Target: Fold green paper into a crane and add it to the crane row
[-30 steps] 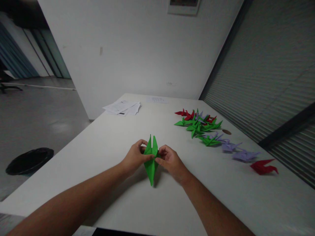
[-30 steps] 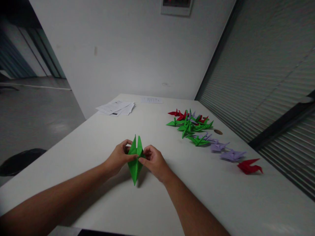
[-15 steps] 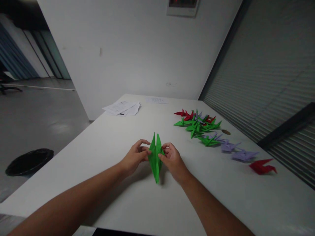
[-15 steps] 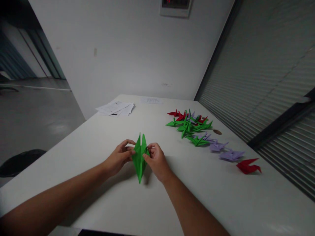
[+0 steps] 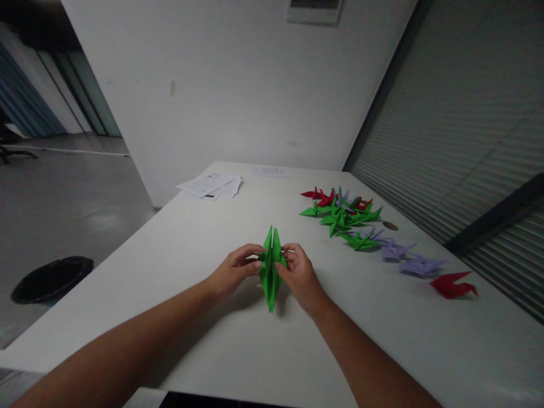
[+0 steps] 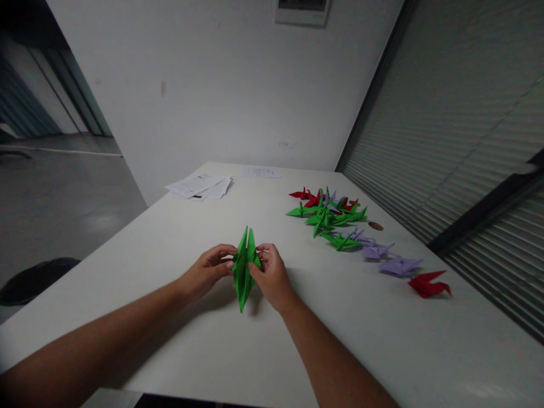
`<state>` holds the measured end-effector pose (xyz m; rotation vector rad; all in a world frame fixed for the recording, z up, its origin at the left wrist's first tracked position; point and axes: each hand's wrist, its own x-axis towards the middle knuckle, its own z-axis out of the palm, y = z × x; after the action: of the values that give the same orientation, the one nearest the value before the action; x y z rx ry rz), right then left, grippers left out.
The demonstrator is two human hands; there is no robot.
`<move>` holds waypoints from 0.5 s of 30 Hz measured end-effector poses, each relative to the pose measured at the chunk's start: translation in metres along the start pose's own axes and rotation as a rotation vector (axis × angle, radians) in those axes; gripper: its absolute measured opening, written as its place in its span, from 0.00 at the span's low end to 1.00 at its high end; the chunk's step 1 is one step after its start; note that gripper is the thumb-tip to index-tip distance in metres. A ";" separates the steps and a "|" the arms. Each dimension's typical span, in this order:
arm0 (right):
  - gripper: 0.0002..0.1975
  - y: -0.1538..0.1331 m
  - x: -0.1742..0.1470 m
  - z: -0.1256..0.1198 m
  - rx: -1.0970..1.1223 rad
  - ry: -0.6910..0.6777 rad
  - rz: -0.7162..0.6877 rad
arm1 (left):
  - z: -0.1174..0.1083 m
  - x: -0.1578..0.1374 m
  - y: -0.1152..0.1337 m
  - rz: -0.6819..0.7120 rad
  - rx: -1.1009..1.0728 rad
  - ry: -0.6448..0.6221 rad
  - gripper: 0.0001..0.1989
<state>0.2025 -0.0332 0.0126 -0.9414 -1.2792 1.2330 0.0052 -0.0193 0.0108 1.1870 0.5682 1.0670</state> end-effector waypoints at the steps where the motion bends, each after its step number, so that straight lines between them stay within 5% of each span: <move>1: 0.23 0.000 0.000 0.000 0.004 -0.004 0.002 | 0.000 0.000 0.001 0.006 0.035 -0.025 0.17; 6: 0.23 0.000 0.000 -0.001 -0.017 -0.014 -0.013 | 0.000 0.003 0.009 0.078 0.266 -0.132 0.11; 15: 0.23 0.001 -0.001 -0.002 -0.024 -0.029 0.001 | -0.011 0.008 0.008 0.034 0.291 -0.134 0.13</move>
<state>0.2041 -0.0342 0.0114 -0.9451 -1.3184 1.2387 -0.0030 -0.0074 0.0159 1.5152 0.6145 0.9451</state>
